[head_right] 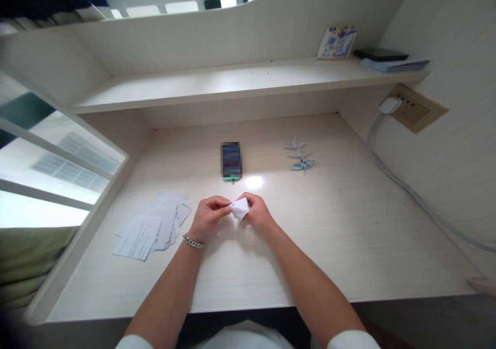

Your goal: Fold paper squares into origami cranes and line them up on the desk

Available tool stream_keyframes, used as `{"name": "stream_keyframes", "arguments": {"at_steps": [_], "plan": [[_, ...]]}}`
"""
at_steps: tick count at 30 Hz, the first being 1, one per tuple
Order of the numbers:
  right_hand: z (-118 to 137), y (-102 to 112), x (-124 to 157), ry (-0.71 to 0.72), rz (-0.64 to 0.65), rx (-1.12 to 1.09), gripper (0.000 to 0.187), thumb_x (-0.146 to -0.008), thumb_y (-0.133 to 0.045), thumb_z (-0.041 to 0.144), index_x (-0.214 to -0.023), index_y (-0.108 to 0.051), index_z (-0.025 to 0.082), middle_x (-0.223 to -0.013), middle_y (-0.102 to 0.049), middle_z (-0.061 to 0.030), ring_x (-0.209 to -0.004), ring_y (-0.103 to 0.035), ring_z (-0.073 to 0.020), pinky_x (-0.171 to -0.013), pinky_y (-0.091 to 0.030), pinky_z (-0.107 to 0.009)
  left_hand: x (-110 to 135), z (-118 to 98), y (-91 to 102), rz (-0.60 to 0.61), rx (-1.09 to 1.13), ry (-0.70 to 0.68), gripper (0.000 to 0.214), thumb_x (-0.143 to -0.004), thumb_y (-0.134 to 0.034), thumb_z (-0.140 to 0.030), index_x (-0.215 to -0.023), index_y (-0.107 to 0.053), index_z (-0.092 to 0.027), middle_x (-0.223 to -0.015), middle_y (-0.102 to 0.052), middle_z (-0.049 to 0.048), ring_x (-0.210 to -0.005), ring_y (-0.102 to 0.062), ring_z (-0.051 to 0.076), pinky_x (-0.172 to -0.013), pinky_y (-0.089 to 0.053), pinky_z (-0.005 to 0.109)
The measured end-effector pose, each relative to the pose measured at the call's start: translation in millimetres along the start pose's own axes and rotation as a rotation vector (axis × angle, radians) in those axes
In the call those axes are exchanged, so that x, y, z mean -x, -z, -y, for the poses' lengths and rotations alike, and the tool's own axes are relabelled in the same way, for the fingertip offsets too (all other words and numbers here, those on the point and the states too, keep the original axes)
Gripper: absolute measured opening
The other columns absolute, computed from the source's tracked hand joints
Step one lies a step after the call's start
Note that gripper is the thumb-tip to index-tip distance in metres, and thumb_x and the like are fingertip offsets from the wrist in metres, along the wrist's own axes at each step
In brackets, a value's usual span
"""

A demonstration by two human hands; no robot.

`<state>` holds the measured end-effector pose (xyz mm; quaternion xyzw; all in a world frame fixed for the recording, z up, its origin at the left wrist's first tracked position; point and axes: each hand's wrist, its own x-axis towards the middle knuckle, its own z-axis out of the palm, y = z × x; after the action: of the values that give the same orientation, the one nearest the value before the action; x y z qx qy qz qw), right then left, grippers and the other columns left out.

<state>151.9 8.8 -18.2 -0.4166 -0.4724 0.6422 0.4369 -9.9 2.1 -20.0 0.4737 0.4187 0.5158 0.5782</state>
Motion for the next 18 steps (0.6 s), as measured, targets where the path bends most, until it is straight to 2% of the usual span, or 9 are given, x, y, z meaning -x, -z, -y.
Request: {"name": "stream_keyframes", "arguments": {"at_steps": [4,6,9,12,18], "plan": [[3.9,0.5,0.3,0.115,-0.038,0.094,0.025,-0.059,-0.074,0.023,-0.083,-0.065,0.019,-0.074,-0.065,-0.0008,-0.065,-0.059,-0.0153,-0.056,-0.045,-0.025,-0.3,1.6,-1.3,-0.011,0.045,0.022,0.015,-0.061,-0.078,-0.017,-0.074,-0.07,-0.016,-0.08,-0.068,0.0045,-0.075,-0.061,0.015,-0.071,-0.048,0.026],[5.4,1.1,0.7,0.16,-0.052,0.111,0.026,-0.06,-0.074,0.022,-0.085,-0.067,0.019,-0.08,-0.066,-0.0019,-0.07,-0.06,-0.0163,-0.061,-0.047,-0.027,0.0,0.5,-3.5,-0.005,0.072,0.049,0.015,-0.062,-0.077,-0.019,-0.075,-0.069,-0.015,-0.078,-0.067,0.0042,-0.073,-0.061,0.014,-0.069,-0.047,0.026],[7.0,1.2,1.7,0.152,-0.025,0.108,0.018,-0.064,-0.072,0.026,-0.08,-0.068,0.018,-0.072,-0.066,-0.0022,-0.064,-0.06,-0.0157,-0.057,-0.047,-0.027,0.5,-2.5,-6.9,0.021,0.109,0.085,0.014,-0.066,-0.075,-0.022,-0.074,-0.066,-0.014,-0.072,-0.066,0.0031,-0.066,-0.06,0.013,-0.065,-0.046,0.026],[8.5,-0.1,2.5,0.116,-0.003,0.074,0.019,-0.066,-0.072,0.03,-0.078,-0.067,0.016,-0.064,-0.064,-0.0017,-0.056,-0.059,-0.0147,-0.052,-0.047,-0.027,0.5,-4.3,-8.5,0.032,0.119,0.102,0.016,-0.069,-0.073,-0.025,-0.074,-0.063,-0.014,-0.068,-0.064,0.0026,-0.064,-0.059,0.013,-0.063,-0.046,0.026],[11.6,-2.9,3.0,0.068,-0.04,0.078,0.018,-0.066,-0.071,0.033,-0.071,-0.063,0.017,-0.059,-0.063,-0.0015,-0.053,-0.059,-0.0158,-0.051,-0.048,-0.028,-0.6,-1.7,-10.1,0.037,0.069,0.109,0.022,-0.072,-0.07,-0.031,-0.079,-0.059,-0.012,-0.069,-0.062,0.0035,-0.064,-0.06,0.014,-0.064,-0.047,0.029]]}}
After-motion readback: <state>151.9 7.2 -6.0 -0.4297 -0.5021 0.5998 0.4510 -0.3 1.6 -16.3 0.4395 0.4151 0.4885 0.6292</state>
